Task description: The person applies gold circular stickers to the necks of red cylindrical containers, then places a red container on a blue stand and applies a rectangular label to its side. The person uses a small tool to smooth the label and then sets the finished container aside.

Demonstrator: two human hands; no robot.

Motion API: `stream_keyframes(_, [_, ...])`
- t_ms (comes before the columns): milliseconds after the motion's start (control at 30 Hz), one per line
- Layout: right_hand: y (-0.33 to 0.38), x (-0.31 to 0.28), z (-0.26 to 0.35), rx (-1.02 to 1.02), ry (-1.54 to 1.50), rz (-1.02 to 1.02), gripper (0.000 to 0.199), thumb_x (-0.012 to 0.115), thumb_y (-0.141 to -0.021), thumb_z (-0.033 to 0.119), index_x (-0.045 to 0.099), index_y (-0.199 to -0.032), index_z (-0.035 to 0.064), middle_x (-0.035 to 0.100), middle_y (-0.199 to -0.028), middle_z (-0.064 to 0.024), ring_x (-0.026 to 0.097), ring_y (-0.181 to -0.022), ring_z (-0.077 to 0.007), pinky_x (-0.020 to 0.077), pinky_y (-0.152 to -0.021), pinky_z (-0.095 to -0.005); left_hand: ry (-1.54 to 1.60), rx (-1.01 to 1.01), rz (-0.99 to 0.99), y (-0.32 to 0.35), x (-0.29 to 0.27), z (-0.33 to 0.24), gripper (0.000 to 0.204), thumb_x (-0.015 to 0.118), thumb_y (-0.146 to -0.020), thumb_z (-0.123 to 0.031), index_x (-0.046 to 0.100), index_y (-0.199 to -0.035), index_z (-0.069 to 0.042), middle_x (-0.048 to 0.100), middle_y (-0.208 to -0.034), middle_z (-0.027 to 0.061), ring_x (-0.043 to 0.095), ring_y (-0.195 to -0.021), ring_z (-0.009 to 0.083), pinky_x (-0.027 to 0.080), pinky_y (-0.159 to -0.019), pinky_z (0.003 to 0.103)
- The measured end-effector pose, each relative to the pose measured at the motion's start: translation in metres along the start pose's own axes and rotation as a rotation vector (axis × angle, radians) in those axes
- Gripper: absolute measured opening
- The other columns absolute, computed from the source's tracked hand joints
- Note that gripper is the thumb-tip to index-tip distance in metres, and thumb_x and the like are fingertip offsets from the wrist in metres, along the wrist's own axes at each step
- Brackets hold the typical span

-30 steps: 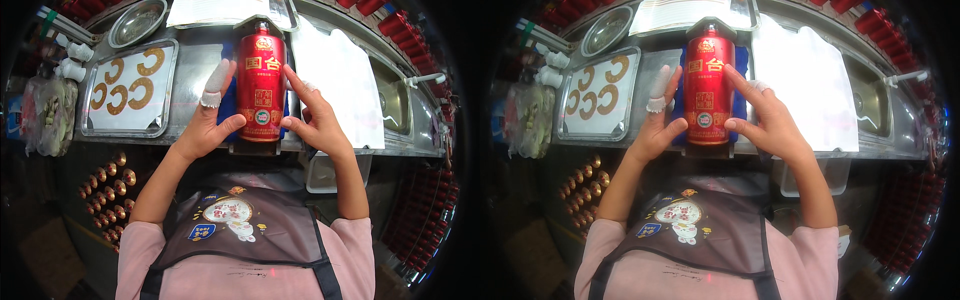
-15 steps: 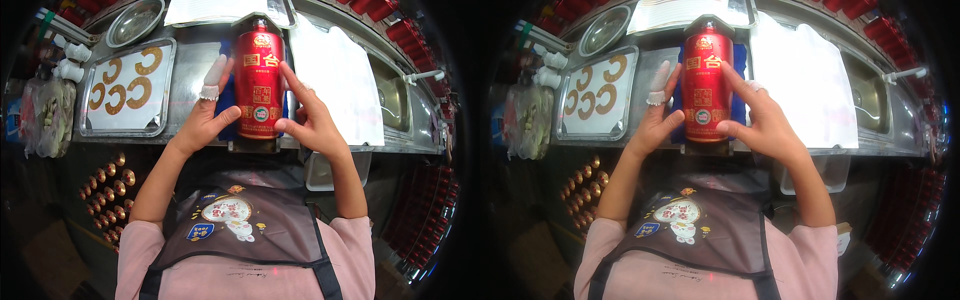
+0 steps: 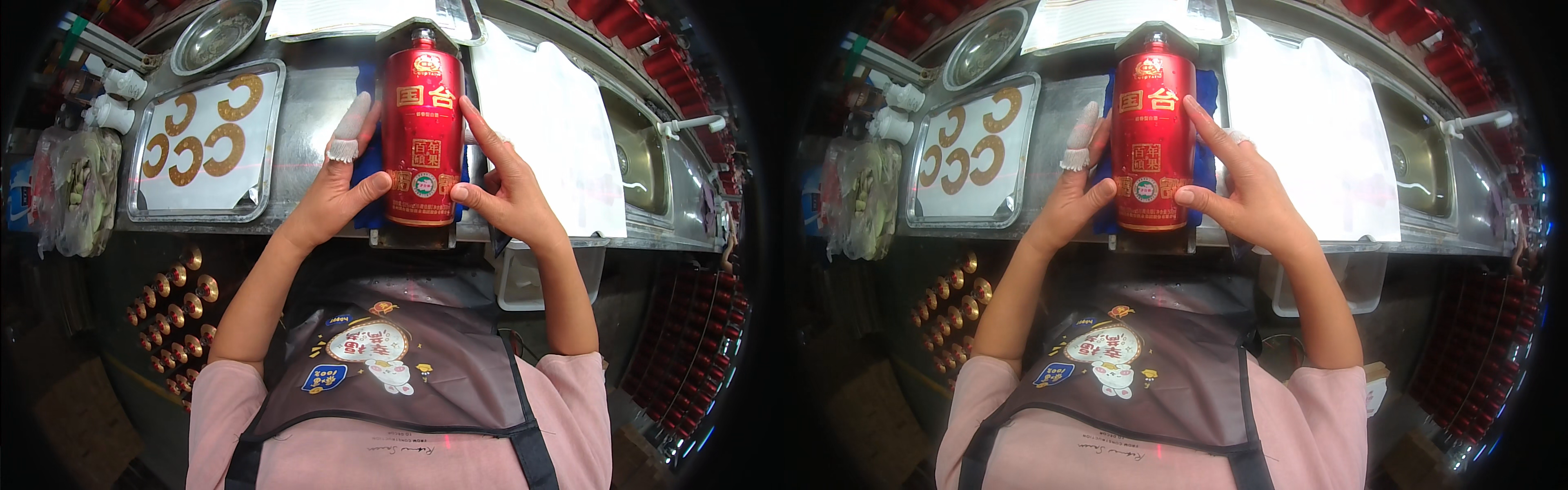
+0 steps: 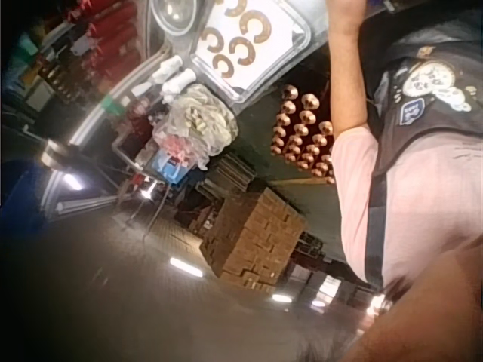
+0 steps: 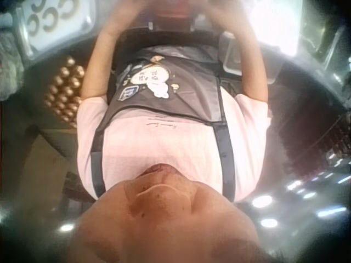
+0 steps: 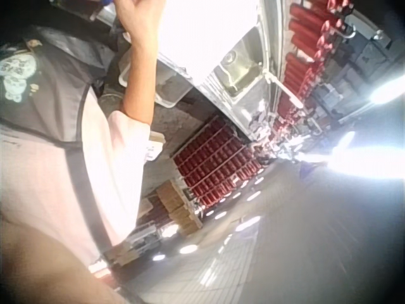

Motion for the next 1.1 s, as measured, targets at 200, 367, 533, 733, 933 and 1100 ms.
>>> stream_keyframes(200, [-0.001, -0.001, 0.010, 0.011, -0.003, -0.021, 0.099, 0.077, -0.082, 0.061, 0.030, -0.163, 0.0295, 0.058, -0.143, -0.0148, 0.052, -0.086, -0.0213, 0.0461, -0.072, -0.0326, 0.069, 0.012, -0.016, 0.000, -0.002, -0.011, 0.098, 0.068, -0.098, -0.038, 0.003, -0.166, -0.013, 0.019, -0.171, 0.0134, 0.019, -0.157, 0.0288, 0.014, -0.127, 0.042])
stream_keyframes(367, [0.004, -0.007, 0.023, 0.008, 0.099, -0.043, 0.093, 0.077, -0.083, 0.060, 0.036, -0.161, 0.0305, 0.060, -0.135, -0.0180, 0.056, -0.094, -0.0249, 0.0489, -0.076, -0.0342, -0.107, 0.077, -0.047, 0.002, -0.001, -0.020, 0.098, 0.072, -0.095, -0.039, 0.009, -0.166, -0.013, 0.020, -0.170, 0.0141, 0.020, -0.156, 0.0318, 0.014, -0.126, 0.044])
stream_keyframes(533, [0.001, -0.001, 0.025, -0.029, 0.149, -0.003, 0.091, 0.080, -0.083, 0.049, 0.039, -0.160, 0.0254, 0.059, -0.138, -0.0112, 0.052, -0.096, -0.0165, 0.0430, -0.068, -0.0271, -0.100, 0.058, -0.049, 0.001, 0.004, -0.020, 0.099, 0.075, -0.091, -0.044, 0.018, -0.165, -0.011, 0.020, -0.170, 0.0144, 0.021, -0.153, 0.0362, 0.013, -0.125, 0.048])
stream_keyframes(733, [0.003, -0.005, 0.025, -0.003, 0.087, -0.029, 0.089, 0.082, -0.083, 0.043, 0.041, -0.160, 0.0222, 0.059, -0.140, -0.0075, 0.046, -0.090, -0.0094, 0.0387, -0.060, -0.0231, 0.017, 0.059, -0.088, 0.004, 0.001, -0.019, 0.095, 0.074, -0.095, -0.035, 0.014, -0.165, -0.011, 0.020, -0.170, 0.0131, 0.019, -0.156, 0.0311, 0.014, -0.126, 0.045])
stream_keyframes(933, [0.005, -0.006, 0.031, -0.062, 0.149, -0.019, 0.089, 0.082, -0.083, 0.044, 0.042, -0.159, 0.0219, 0.058, -0.142, -0.0081, 0.047, -0.088, -0.0098, 0.0387, -0.060, -0.0232, -0.079, 0.073, -0.057, 0.005, 0.002, -0.019, 0.100, 0.077, -0.093, -0.029, 0.010, -0.166, -0.011, 0.020, -0.169, 0.0151, 0.019, -0.157, 0.0288, 0.017, -0.127, 0.045])
stream_keyframes(1100, [0.003, -0.002, 0.031, -0.068, 0.168, 0.011, 0.087, 0.080, -0.084, 0.050, 0.043, -0.158, 0.0253, 0.059, -0.137, -0.0139, 0.050, -0.099, -0.0206, 0.0431, -0.074, -0.0315, -0.070, 0.101, -0.065, 0.004, 0.007, -0.017, 0.101, 0.078, -0.092, -0.031, 0.011, -0.165, -0.011, 0.021, -0.168, 0.0162, 0.021, -0.156, 0.0294, 0.019, -0.127, 0.045])
Point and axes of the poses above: each hand's wrist, its own y-axis away from the middle knuckle, its own x-axis out of the palm, z = x × y, the point moved 1 cm from there along -y, towards the middle knuckle
